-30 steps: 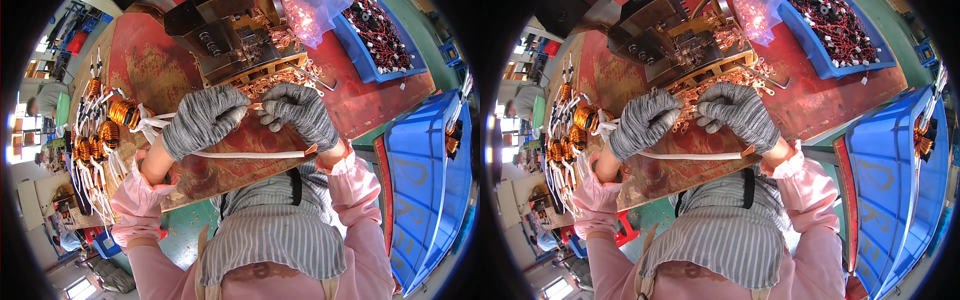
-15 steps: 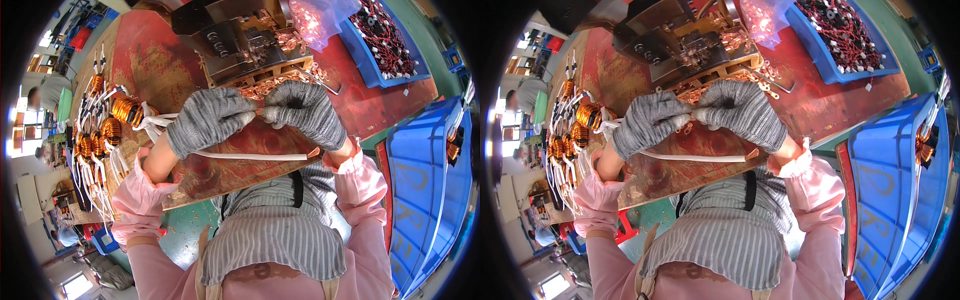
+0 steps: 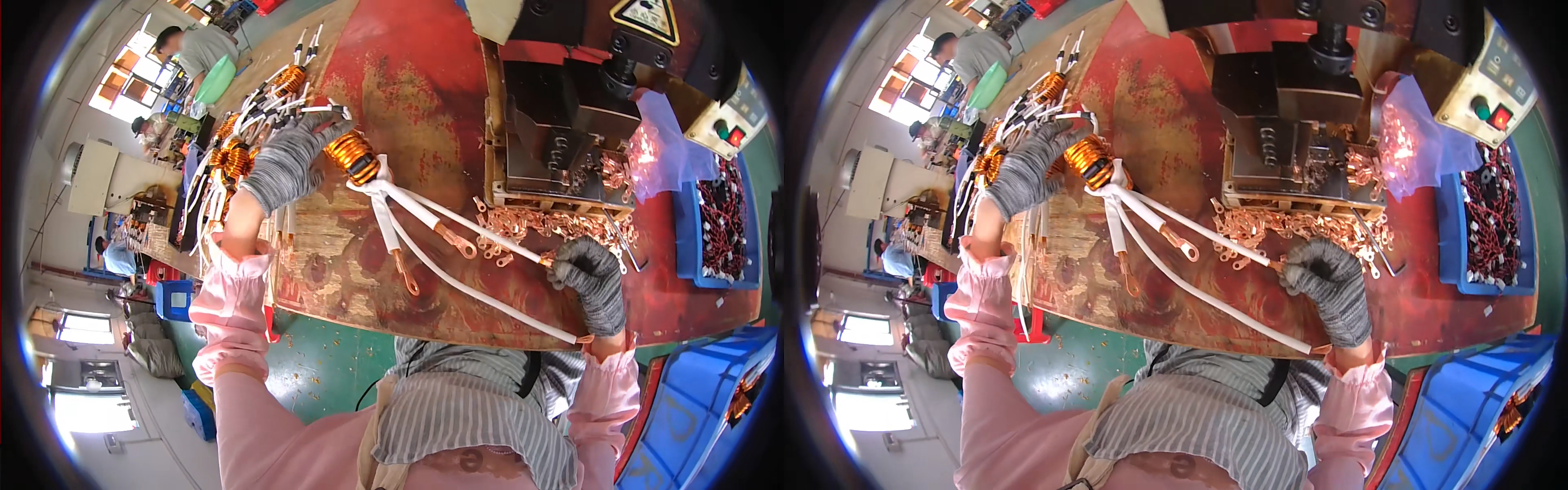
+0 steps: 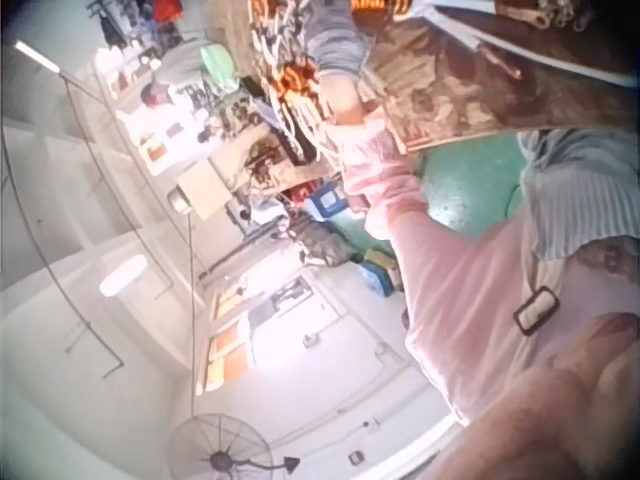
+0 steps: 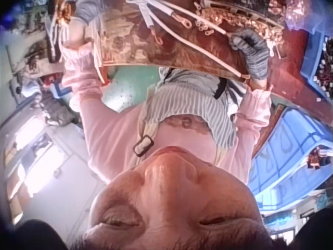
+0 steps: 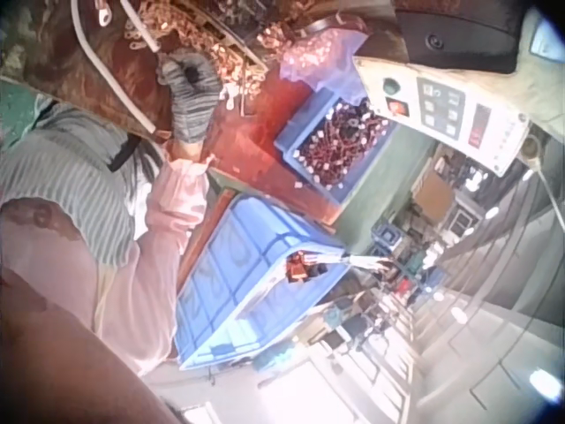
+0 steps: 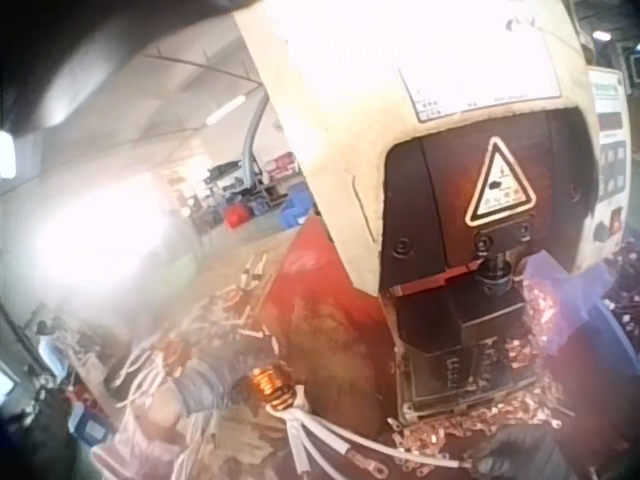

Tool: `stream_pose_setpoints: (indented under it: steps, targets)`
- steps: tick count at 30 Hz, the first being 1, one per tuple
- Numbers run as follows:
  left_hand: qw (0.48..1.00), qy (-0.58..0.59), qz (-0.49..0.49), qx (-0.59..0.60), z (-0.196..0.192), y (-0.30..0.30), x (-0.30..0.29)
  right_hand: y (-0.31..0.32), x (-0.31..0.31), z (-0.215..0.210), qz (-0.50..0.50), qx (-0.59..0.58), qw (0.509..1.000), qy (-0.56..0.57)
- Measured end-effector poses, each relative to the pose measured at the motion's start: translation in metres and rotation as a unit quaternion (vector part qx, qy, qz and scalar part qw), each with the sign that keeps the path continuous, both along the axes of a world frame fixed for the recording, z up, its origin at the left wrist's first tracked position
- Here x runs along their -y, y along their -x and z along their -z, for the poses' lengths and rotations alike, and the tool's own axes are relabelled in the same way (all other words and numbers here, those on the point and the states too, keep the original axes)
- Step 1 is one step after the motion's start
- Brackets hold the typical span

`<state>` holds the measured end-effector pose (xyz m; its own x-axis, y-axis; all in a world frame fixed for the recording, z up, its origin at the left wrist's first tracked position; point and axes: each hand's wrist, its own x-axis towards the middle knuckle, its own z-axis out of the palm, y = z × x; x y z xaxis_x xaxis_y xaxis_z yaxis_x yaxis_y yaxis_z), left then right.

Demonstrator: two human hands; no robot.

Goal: The person assembles electrical components by inserting copper ferrules into a crimping machine and pressing down the lever to secure them onto white insulated wires. They handle the wires and ferrules by hand, using a crimping machine and pliers to complete the connections, and place the finished units into a blue bin.

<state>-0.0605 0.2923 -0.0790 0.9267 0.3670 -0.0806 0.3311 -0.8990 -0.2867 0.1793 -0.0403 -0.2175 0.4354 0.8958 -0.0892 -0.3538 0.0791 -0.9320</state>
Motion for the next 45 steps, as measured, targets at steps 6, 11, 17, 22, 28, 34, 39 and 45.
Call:
stream_pose_setpoints:
  steps: [6,11,17,22,28,34,39,45]
  targets:
    - [0.984,0.053,0.013,0.171,0.059,-0.005,-0.03,0.003,0.008,0.005,-0.028,0.012,0.999,0.022]
    - [0.977,-0.035,0.121,0.171,0.046,-0.013,-0.009,0.01,0.025,-0.003,-0.026,0.028,0.998,0.058]
    - [0.98,-0.15,0.097,0.087,0.025,-0.003,0.044,-0.002,0.035,0.0,-0.061,0.152,0.983,0.081]
    - [0.99,-0.095,-0.066,0.081,0.029,0.034,0.063,-0.017,0.015,-0.017,-0.093,0.173,0.98,0.044]
    - [0.976,-0.092,-0.119,0.155,0.045,0.039,0.057,-0.066,-0.021,-0.035,-0.216,0.335,0.917,-0.006]
    - [0.968,-0.067,-0.098,0.219,0.062,0.034,0.046,-0.082,-0.038,-0.075,-0.234,0.517,0.823,0.004]
    - [0.961,-0.072,-0.01,0.267,0.073,0.041,0.032,-0.081,-0.04,-0.082,-0.254,0.497,0.829,0.038]
    - [0.939,-0.099,0.035,0.327,0.09,0.05,0.023,-0.084,-0.047,-0.098,-0.253,0.562,0.787,-0.015]
